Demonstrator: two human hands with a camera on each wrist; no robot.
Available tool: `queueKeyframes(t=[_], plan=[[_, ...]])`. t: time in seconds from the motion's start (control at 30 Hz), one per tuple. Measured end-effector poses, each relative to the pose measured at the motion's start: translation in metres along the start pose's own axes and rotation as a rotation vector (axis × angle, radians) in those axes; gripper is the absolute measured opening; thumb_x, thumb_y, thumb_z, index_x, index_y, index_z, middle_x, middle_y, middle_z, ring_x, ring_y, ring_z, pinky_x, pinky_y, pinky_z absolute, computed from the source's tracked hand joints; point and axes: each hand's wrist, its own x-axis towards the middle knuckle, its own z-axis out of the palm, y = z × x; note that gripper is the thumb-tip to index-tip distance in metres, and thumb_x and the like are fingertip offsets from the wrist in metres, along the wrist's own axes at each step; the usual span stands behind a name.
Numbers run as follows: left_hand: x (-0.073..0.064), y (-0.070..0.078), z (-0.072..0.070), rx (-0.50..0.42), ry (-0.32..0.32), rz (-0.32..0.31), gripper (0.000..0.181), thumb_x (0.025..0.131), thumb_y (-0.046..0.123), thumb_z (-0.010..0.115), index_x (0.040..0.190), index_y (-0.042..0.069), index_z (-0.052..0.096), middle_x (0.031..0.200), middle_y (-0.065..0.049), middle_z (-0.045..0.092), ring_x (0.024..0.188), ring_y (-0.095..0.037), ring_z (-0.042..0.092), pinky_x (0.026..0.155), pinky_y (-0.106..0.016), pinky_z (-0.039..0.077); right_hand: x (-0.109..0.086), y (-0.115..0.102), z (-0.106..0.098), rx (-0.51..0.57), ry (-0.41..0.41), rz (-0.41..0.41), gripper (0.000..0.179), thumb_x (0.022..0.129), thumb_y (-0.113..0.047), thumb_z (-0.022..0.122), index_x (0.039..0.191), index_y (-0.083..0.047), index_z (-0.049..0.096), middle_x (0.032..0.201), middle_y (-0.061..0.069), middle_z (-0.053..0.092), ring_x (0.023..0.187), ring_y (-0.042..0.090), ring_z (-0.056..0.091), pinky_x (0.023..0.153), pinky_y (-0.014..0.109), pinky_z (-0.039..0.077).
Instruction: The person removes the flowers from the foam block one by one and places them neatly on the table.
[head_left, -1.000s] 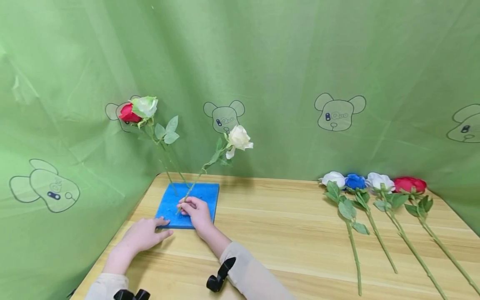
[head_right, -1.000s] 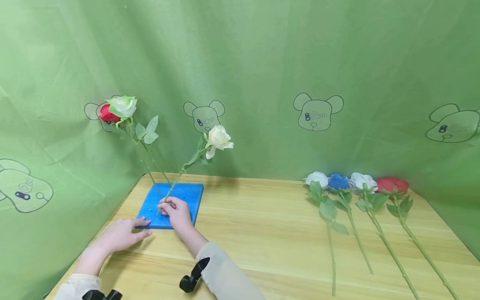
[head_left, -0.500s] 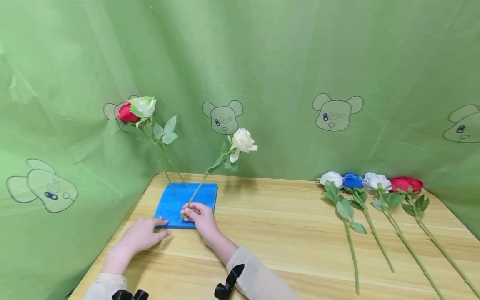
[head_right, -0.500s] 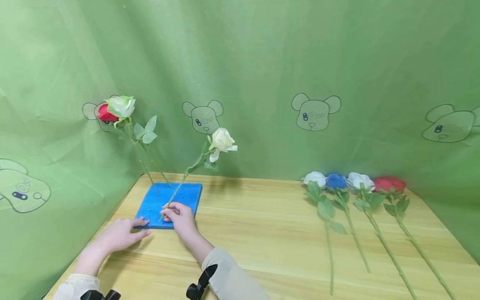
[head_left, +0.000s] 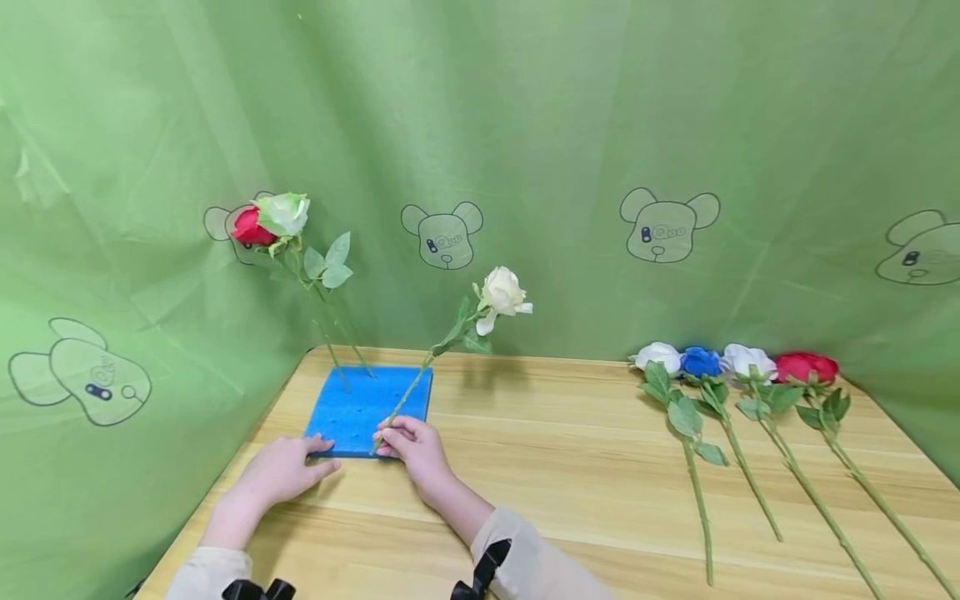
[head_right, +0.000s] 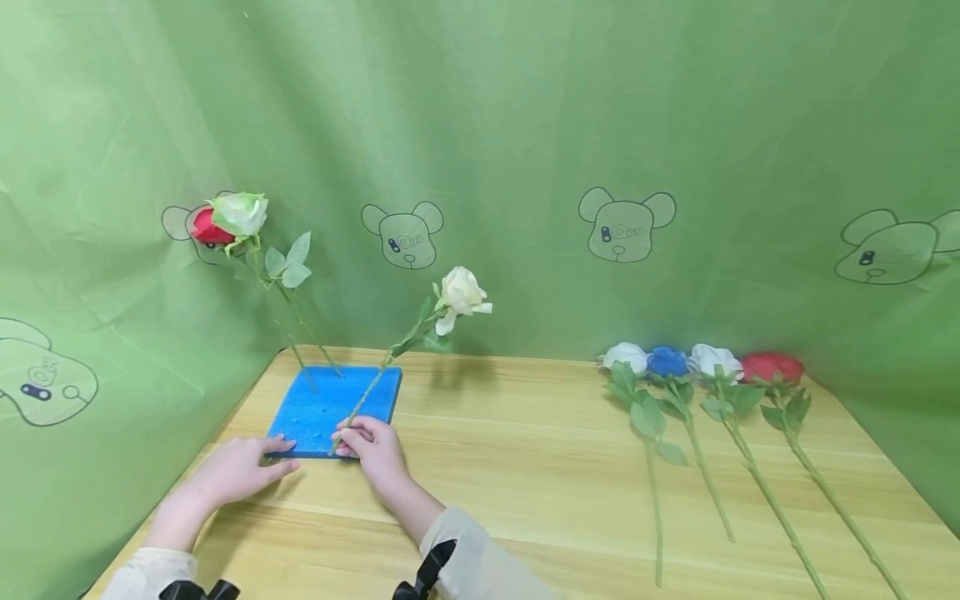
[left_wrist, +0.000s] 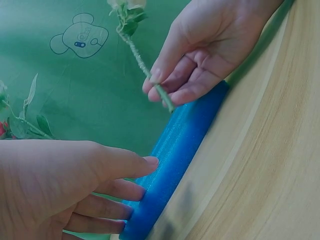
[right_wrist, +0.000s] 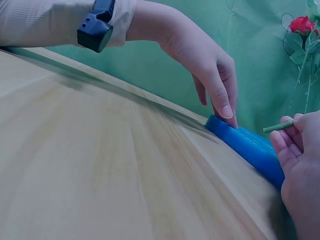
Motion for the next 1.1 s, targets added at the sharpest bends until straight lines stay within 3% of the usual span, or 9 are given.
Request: queueKeyframes(t=[0.23, 0.53, 0.77, 1.1], plan=[[-0.001, 0.001, 0.0, -0.005, -0.004, 0.004, 0.05, 0.09, 0.048, 0.064, 0.126, 0.013, 0.066, 0.133, -0.022, 0.06, 0.122, -0.047, 0.056, 0.099, -0.062, 0.046, -0.01, -0.003, -0.01, 0.012, 0.032, 0.012, 0.028, 0.095, -0.004, 0.059, 0.113, 0.017, 0.058, 0.112, 0.034, 0.065, 0.09, 0.016, 0.07, 0.079, 0.025, 0.061], [-0.003, 0.0, 0.001, -0.012, -0.003, 0.001, 0.049, 0.091, 0.047, 0.063, 0.126, 0.013, 0.066, 0.133, -0.02, 0.06, 0.124, -0.047, 0.055, 0.101, -0.061, 0.045, -0.025, -0.009, -0.034, 0.054, 0.066, 0.03, 0.027, 0.094, -0.006, 0.062, 0.111, 0.015, 0.059, 0.1, 0.013, 0.072, 0.084, 0.009, 0.069, 0.079, 0.027, 0.061], [-0.003, 0.001, -0.001, -0.003, -0.006, 0.005, 0.051, 0.09, 0.049, 0.063, 0.125, 0.013, 0.066, 0.133, -0.021, 0.06, 0.123, -0.048, 0.054, 0.1, -0.062, 0.045, -0.041, -0.017, -0.053, 0.064, 0.085, 0.053, 0.031, 0.093, -0.005, 0.062, 0.113, 0.018, 0.055, 0.11, 0.022, 0.069, 0.088, 0.011, 0.07, 0.08, 0.025, 0.06], [-0.003, 0.003, -0.002, -0.004, -0.001, 0.011, 0.05, 0.09, 0.048, 0.064, 0.125, 0.013, 0.067, 0.132, -0.022, 0.061, 0.121, -0.048, 0.055, 0.099, -0.063, 0.046, -0.065, -0.034, -0.084, 0.062, 0.121, 0.115, 0.026, 0.093, -0.002, 0.061, 0.112, 0.016, 0.056, 0.107, 0.011, 0.068, 0.088, 0.013, 0.069, 0.081, 0.025, 0.06]])
